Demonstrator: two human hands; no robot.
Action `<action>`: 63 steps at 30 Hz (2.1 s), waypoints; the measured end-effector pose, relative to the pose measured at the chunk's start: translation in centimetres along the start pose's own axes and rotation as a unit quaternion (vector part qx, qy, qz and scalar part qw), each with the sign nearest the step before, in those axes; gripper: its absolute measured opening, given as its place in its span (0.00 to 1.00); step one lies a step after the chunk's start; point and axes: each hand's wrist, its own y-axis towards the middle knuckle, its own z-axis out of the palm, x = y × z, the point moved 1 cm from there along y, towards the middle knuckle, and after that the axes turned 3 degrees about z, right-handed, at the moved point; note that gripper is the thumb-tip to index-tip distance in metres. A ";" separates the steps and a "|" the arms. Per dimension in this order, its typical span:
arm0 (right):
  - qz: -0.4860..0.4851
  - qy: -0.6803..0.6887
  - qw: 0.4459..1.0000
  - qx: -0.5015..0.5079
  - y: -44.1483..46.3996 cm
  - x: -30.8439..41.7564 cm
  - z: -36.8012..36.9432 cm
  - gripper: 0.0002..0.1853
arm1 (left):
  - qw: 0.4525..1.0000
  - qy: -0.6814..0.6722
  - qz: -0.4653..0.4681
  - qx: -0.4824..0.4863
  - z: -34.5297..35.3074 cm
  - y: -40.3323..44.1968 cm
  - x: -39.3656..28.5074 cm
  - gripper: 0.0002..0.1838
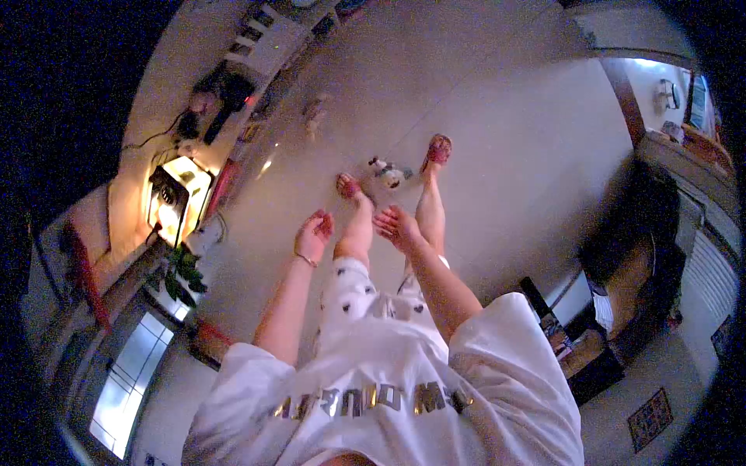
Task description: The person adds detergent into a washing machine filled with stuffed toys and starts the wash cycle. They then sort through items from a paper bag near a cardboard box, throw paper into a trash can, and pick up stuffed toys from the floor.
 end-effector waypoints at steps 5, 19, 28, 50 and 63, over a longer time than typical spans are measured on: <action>0.045 0.026 0.992 -0.115 15.3 1.8 -4.0 0.23 | 0.993 -0.064 -0.030 -0.092 -0.6 13.5 4.2 0.13; 0.197 0.283 0.906 -0.244 40.6 2.0 -10.4 0.45 | 0.977 -0.162 -0.032 -0.134 -1.8 38.7 4.0 0.11; -0.056 0.181 0.948 -0.256 53.4 3.6 -16.7 0.26 | 0.994 -0.051 -0.016 -0.092 -3.9 44.8 2.1 0.15; -0.442 -0.754 0.480 0.080 39.9 13.4 12.4 0.21 | 0.983 -0.110 0.127 -0.078 -5.7 34.2 1.7 0.15; -0.571 -0.818 -0.001 0.076 59.1 12.3 19.2 0.29 | 0.978 -0.177 0.082 -0.066 -9.0 34.6 6.5 0.11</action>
